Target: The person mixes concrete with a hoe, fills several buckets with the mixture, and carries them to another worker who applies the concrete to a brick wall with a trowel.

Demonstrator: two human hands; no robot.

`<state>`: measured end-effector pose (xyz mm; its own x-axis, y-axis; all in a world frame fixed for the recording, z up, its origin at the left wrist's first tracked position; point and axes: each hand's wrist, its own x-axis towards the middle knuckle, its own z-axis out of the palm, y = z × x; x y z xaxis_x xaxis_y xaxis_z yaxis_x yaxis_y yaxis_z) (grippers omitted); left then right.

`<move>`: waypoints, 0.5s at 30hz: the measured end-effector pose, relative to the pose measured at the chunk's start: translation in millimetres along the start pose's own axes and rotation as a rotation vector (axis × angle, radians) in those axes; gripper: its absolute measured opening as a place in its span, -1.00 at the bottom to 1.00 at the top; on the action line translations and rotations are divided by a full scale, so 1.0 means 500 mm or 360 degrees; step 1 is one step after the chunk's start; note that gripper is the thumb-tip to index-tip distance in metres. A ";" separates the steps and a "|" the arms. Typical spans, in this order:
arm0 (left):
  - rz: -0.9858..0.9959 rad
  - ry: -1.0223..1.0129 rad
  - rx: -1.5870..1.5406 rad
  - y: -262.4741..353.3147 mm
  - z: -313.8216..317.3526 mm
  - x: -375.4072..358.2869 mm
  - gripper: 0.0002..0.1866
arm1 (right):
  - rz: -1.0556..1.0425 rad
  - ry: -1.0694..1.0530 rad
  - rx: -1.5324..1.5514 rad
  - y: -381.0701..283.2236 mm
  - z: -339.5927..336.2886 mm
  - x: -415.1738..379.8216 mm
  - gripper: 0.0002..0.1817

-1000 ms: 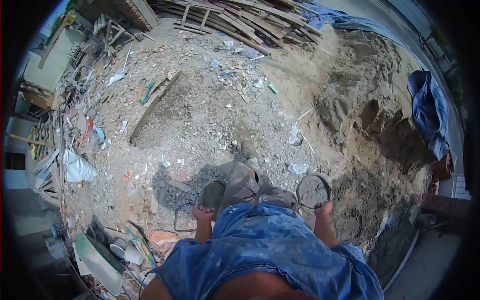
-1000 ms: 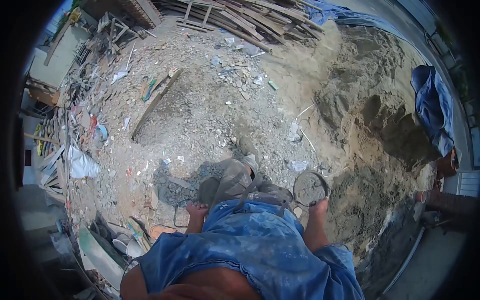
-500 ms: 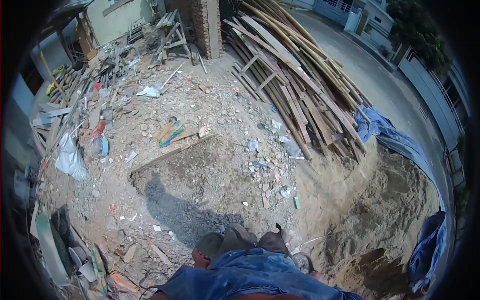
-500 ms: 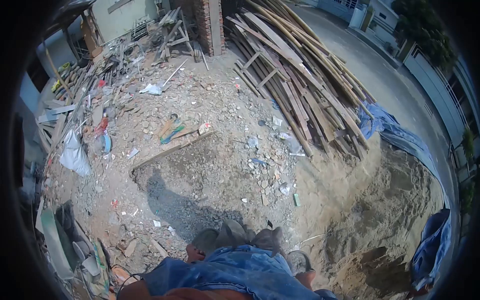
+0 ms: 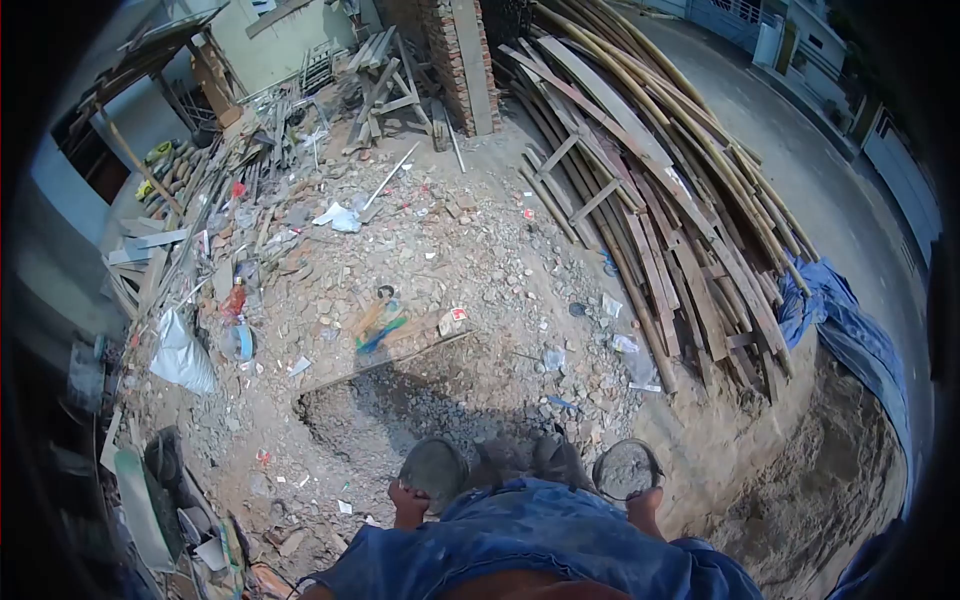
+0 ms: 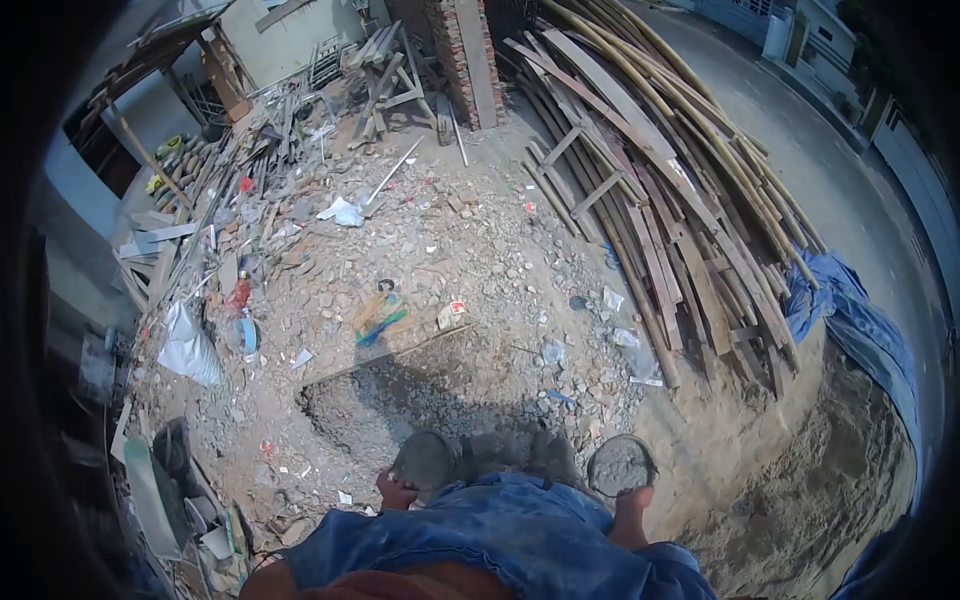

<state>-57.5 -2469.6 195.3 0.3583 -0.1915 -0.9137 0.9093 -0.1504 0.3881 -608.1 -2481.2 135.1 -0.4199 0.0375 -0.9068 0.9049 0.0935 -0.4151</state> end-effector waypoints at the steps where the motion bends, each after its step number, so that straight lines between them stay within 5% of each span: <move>1: -0.0015 -0.0018 -0.0079 0.001 0.039 0.001 -0.72 | -0.0083 -0.0021 -0.0041 -0.013 0.057 -0.013 -0.78; 10: -0.0160 0.0229 -0.0177 0.034 0.348 0.122 -0.68 | -0.0419 -0.0041 -0.0265 -0.038 0.504 -0.102 -0.79; 12: -0.0223 0.0134 -0.0266 0.050 0.419 0.199 -0.66 | -0.0255 -0.0126 -0.0300 -0.036 0.606 -0.125 -0.73; 15: -0.0333 0.0294 -0.0406 0.066 0.457 0.200 -0.63 | -0.0436 -0.0022 -0.0402 -0.011 0.709 -0.003 -0.81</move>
<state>-39.9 -2715.6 144.1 0.1703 -0.0005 -0.9854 0.9820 0.0833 0.1696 -588.1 -2834.6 112.9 -0.6418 -0.0361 -0.7660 0.7126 0.3410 -0.6131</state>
